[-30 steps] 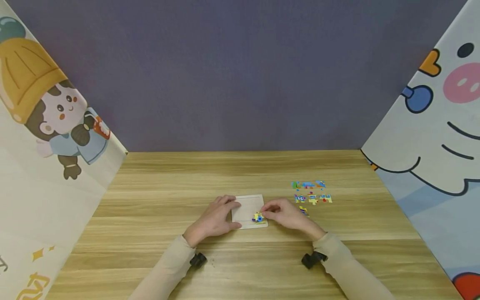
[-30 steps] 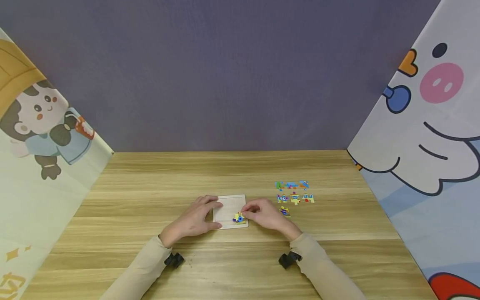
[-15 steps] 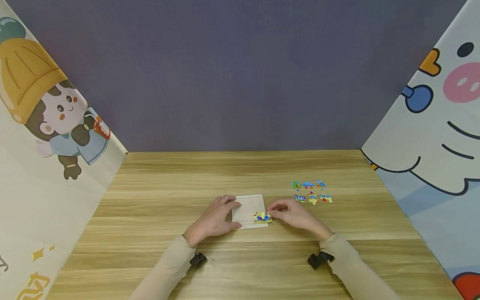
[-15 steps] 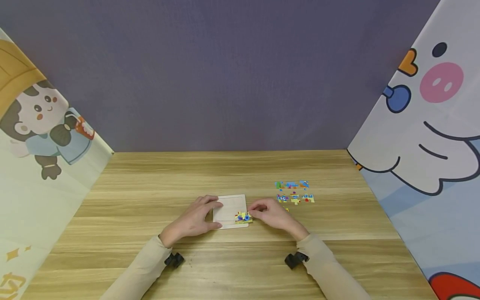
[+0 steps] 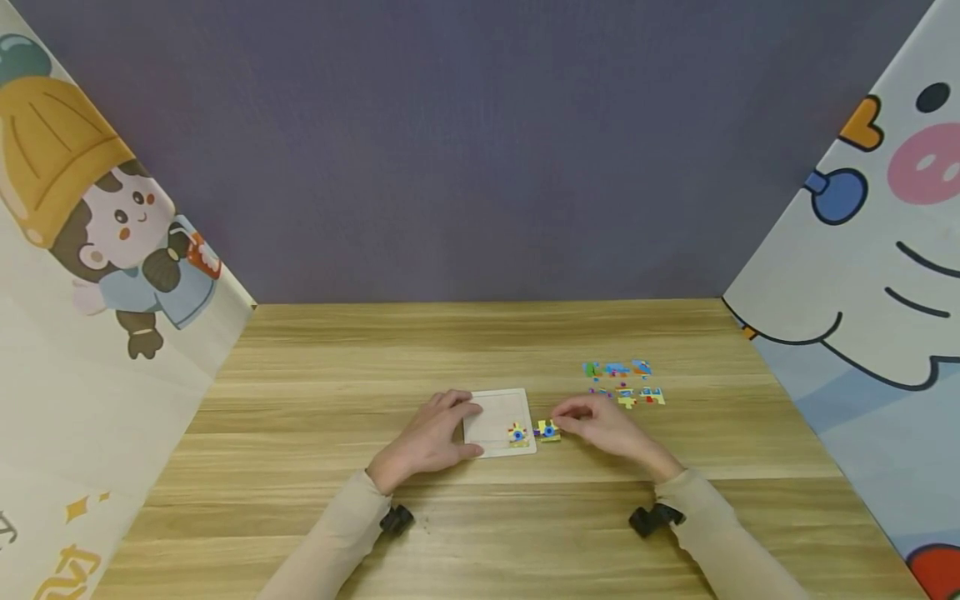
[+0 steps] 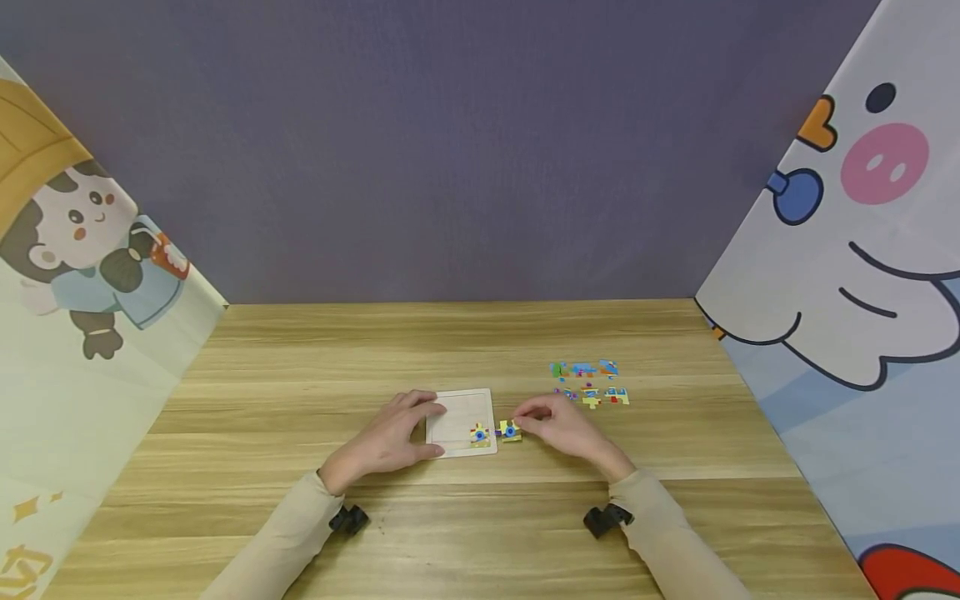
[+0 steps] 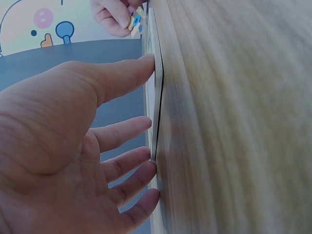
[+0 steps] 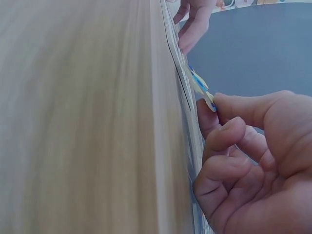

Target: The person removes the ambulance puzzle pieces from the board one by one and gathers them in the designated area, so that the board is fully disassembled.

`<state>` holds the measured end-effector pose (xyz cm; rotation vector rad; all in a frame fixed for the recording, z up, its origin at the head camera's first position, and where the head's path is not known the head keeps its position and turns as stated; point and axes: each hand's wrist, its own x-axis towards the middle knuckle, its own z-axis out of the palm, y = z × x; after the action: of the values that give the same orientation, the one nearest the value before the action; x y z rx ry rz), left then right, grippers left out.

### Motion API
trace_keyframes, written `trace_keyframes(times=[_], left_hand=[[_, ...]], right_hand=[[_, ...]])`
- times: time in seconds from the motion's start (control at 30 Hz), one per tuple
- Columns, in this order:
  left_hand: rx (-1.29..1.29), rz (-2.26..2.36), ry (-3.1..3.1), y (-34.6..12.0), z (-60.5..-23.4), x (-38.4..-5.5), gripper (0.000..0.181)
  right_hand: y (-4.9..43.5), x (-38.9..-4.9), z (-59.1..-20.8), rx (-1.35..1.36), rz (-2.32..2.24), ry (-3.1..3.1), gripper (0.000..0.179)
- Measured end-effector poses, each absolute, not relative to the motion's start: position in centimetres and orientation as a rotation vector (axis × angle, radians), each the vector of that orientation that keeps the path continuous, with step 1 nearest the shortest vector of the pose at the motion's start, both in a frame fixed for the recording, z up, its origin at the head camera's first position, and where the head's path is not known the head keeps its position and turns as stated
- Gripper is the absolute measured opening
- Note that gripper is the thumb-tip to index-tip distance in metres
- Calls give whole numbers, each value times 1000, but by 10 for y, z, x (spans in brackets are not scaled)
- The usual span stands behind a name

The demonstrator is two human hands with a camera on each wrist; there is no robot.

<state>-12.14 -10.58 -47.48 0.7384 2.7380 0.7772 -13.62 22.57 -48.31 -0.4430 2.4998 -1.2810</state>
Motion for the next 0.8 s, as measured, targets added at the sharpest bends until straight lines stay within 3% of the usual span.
trace_keyframes(times=[0.47, 0.8], left_hand=[[747, 780, 2735, -106, -474, -121, 60], [760, 780, 2741, -106, -476, -121, 60]], right_hand=[[246, -133, -479, -366, -1302, 2523, 19], [266, -134, -479, -301, -1329, 2527, 28]])
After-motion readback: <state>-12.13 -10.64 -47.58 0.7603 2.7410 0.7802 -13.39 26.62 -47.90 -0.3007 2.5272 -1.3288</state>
